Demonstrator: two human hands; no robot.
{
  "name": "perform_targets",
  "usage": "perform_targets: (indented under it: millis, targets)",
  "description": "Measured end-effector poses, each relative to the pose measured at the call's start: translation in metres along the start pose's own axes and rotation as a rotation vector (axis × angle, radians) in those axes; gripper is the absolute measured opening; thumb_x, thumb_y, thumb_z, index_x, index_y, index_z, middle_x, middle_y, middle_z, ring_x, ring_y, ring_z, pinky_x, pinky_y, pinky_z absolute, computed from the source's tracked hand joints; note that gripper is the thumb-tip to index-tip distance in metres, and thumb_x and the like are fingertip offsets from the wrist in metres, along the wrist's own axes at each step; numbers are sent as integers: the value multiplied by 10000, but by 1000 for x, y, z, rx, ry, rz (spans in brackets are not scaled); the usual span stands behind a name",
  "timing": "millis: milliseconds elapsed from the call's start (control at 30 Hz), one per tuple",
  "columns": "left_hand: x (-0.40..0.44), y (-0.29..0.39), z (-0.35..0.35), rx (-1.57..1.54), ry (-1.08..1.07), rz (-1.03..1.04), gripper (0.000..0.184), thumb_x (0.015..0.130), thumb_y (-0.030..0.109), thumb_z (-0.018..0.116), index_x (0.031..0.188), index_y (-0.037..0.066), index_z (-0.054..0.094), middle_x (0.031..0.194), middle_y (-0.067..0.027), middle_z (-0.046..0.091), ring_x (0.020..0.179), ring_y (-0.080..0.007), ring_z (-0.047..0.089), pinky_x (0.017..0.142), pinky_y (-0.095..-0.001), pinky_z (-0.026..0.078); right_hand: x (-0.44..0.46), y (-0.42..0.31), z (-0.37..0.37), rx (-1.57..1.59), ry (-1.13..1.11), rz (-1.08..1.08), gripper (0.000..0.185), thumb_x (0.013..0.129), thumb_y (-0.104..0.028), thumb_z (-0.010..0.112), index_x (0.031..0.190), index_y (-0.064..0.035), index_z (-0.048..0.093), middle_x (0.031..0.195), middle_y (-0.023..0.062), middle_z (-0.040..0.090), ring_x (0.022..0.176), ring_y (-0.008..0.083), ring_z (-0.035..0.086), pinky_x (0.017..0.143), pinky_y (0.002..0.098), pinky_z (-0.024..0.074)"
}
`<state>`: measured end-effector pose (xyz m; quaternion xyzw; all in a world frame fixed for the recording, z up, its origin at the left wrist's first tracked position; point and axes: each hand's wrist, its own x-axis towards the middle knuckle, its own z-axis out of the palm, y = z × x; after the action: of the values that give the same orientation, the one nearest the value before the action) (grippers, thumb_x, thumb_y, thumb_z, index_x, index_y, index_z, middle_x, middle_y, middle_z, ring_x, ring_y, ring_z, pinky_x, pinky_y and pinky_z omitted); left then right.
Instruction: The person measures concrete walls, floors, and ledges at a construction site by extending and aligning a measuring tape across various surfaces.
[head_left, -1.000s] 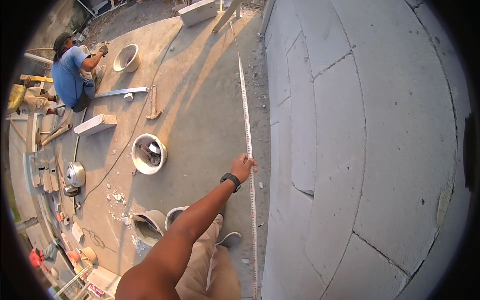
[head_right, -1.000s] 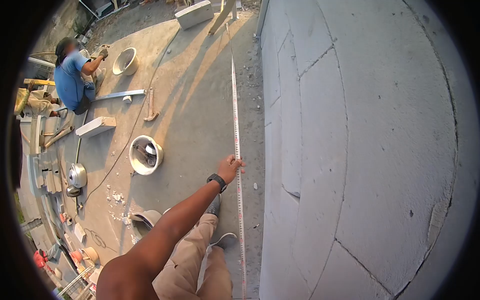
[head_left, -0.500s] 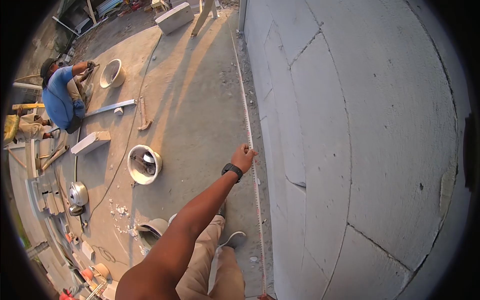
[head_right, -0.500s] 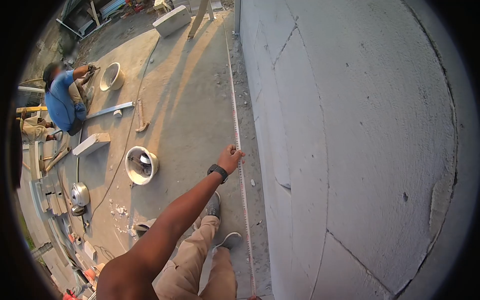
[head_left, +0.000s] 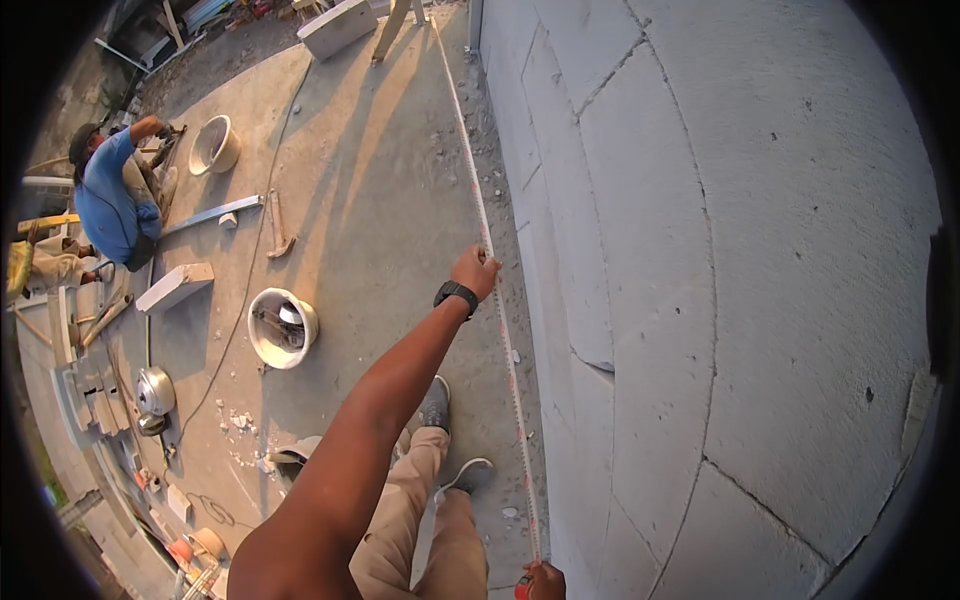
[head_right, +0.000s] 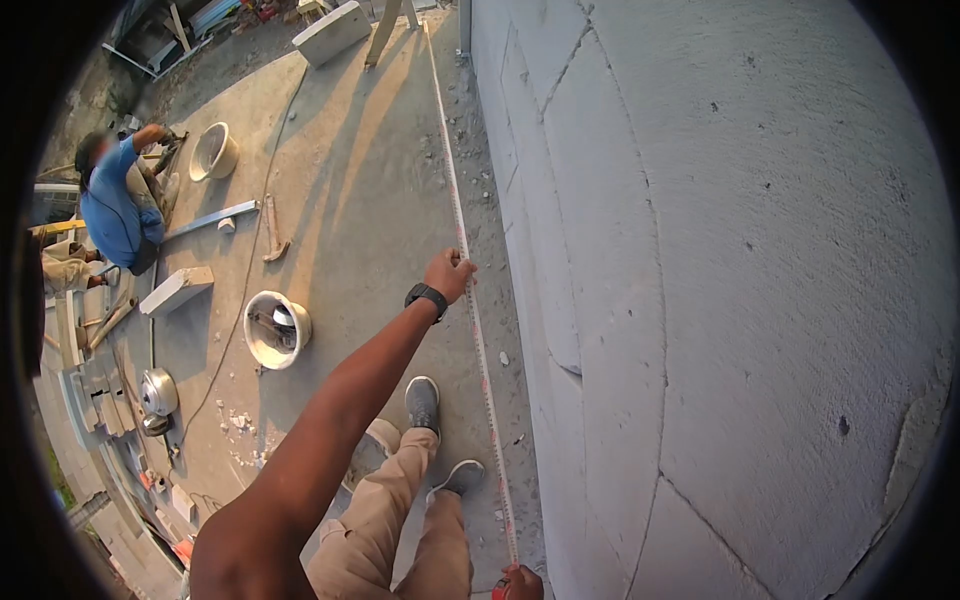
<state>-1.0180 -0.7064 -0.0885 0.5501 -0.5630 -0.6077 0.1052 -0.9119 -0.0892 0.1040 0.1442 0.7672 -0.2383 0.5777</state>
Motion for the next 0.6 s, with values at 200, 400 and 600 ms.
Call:
perform_targets:
  millis: [200,400,600]
  targets:
    - [11,-4,5,41,60,31,176,830,154,592,889,-11,572,709,-103,643,642,-212,686,632,-350,513,7,-16,-8,-124,63,-129,296,925,-296,495,852,-47,639,599,50,565,512,169,531,491,316,453]
    - [15,-4,7,56,58,33,168,830,119,594,907,-29,572,695,-88,648,617,-178,685,540,-320,522,13,-30,-12,-188,91,-257,277,925,-277,494,862,-43,628,600,54,557,491,173,530,451,319,442]
    - [13,-7,8,98,71,6,155,824,103,604,895,-27,557,693,-90,640,611,-185,686,538,-317,527,23,-15,-16,392,27,123,214,915,-220,528,842,-37,612,583,65,534,423,166,493,392,308,417]
